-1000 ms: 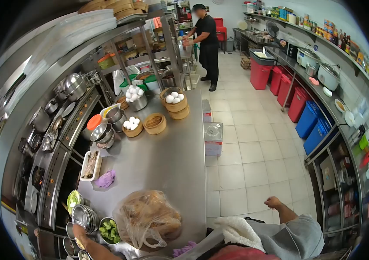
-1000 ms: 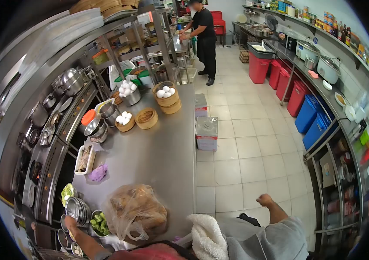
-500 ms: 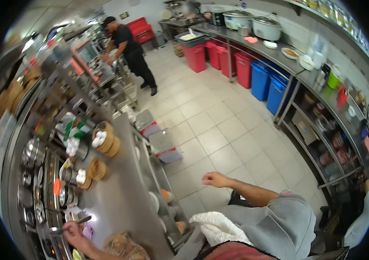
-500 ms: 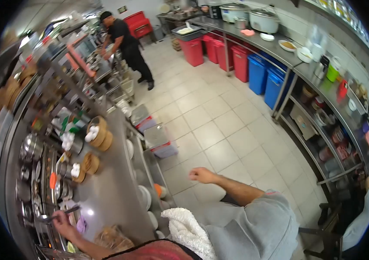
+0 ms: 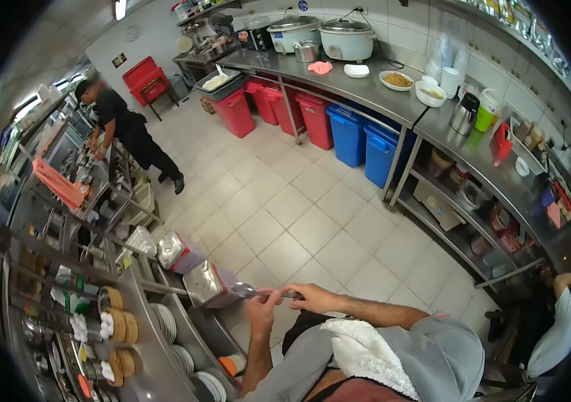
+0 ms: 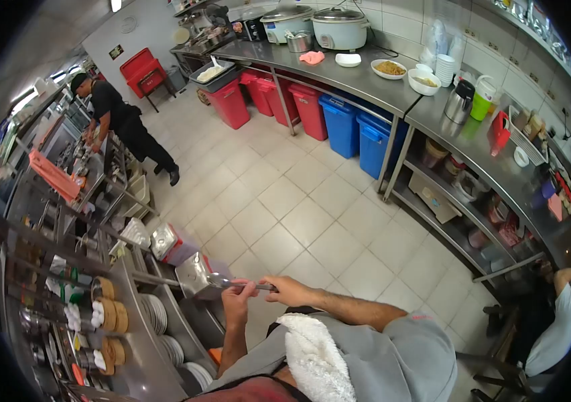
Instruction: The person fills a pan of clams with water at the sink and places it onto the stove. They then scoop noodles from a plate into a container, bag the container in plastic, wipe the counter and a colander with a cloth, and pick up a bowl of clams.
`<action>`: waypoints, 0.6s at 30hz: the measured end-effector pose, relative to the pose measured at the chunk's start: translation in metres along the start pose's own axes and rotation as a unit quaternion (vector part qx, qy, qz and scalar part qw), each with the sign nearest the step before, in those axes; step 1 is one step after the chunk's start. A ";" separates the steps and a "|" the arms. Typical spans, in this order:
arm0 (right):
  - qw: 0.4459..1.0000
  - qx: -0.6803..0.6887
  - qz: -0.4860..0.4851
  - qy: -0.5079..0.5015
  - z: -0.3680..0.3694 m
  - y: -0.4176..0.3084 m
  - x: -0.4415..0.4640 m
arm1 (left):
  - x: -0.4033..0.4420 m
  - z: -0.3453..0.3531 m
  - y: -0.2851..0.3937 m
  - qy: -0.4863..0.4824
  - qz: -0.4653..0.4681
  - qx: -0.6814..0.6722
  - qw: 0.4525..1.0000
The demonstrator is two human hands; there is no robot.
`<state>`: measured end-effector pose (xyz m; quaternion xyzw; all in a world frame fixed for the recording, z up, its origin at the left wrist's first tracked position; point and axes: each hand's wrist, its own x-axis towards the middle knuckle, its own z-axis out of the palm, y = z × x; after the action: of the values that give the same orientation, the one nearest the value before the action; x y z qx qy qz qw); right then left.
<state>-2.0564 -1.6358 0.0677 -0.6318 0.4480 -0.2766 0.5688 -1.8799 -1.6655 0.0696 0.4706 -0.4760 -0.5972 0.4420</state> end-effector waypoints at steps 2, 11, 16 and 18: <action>0.994 -0.074 -0.017 0.082 -0.035 0.007 0.017 | 0.048 0.023 -0.011 -0.045 -0.037 0.049 0.997; 0.911 -0.164 0.044 0.377 -0.248 0.036 0.068 | 0.303 0.147 0.004 -0.355 0.024 0.151 0.922; 0.809 -0.056 0.039 0.584 -0.358 0.108 0.047 | 0.435 0.238 0.013 -0.366 0.011 0.165 0.916; 0.766 0.011 0.143 0.627 -0.396 0.130 0.032 | 0.474 0.277 0.004 -0.332 -0.014 0.135 0.934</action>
<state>-2.4155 -1.8440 0.0159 -0.2395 0.7871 -0.5315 0.2015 -2.2305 -2.0866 0.0356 0.3077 -0.6646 -0.6559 0.1829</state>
